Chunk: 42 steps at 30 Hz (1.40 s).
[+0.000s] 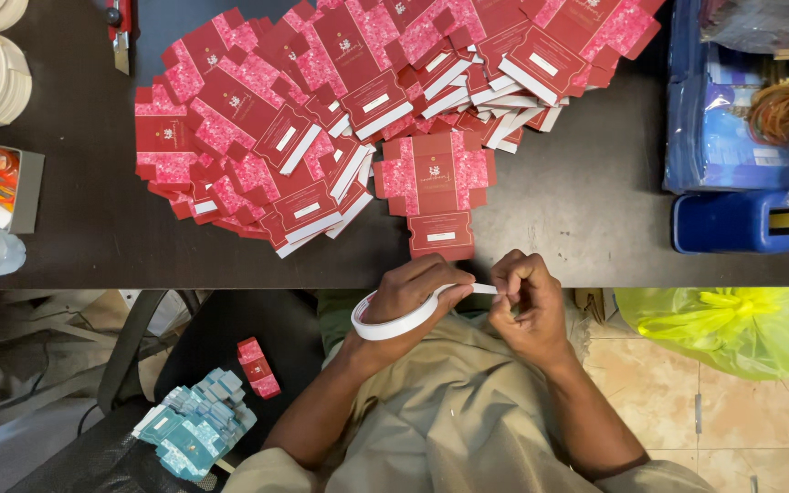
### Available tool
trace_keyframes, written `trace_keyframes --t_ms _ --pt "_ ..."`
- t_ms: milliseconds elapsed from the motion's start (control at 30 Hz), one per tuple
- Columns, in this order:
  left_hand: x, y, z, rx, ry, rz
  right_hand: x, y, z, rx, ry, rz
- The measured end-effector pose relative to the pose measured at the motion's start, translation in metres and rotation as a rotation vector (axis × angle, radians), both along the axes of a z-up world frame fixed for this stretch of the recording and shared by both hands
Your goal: The person applies white adhesive tape to the edges of red paper box blanks and folds them into small boxes. They handle the blanks one at a time, pressing the tape and folding the sides to form the box shape.
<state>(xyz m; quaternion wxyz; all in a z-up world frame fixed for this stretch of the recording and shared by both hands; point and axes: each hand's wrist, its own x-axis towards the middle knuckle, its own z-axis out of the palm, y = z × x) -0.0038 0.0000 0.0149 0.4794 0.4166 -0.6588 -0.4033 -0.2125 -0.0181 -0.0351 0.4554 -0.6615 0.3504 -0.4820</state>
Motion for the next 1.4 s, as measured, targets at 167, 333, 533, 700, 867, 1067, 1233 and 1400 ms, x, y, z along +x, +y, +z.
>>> trace_keyframes --t_ms 167,333,533,700,867,1067,1233,1400 --pt "-0.002 -0.007 -0.004 -0.140 -0.153 -0.022 0.005 0.004 0.006 -0.025 0.078 -0.002" --pt "0.021 -0.020 -0.004 -0.234 -0.394 0.098 -0.007 0.007 0.010 0.023 0.111 0.014" --pt "0.023 -0.018 0.014 -0.042 -0.150 0.108 -0.005 0.007 0.006 0.143 -0.085 0.002" --pt "0.014 -0.015 0.018 0.053 0.017 0.060 0.010 0.002 0.016 0.189 -0.276 -0.053" --pt "0.011 -0.014 0.018 0.074 0.043 0.029 0.011 0.000 0.009 0.224 -0.306 -0.045" --pt "0.006 -0.013 0.016 0.091 0.032 -0.032 0.010 0.003 0.002 0.236 -0.287 -0.057" --pt "0.001 -0.015 0.005 0.059 0.017 -0.115 0.010 0.008 -0.001 0.224 -0.271 -0.045" --pt "0.014 -0.027 -0.005 -0.336 -0.403 -0.070 0.021 0.026 -0.002 0.553 -0.746 0.093"
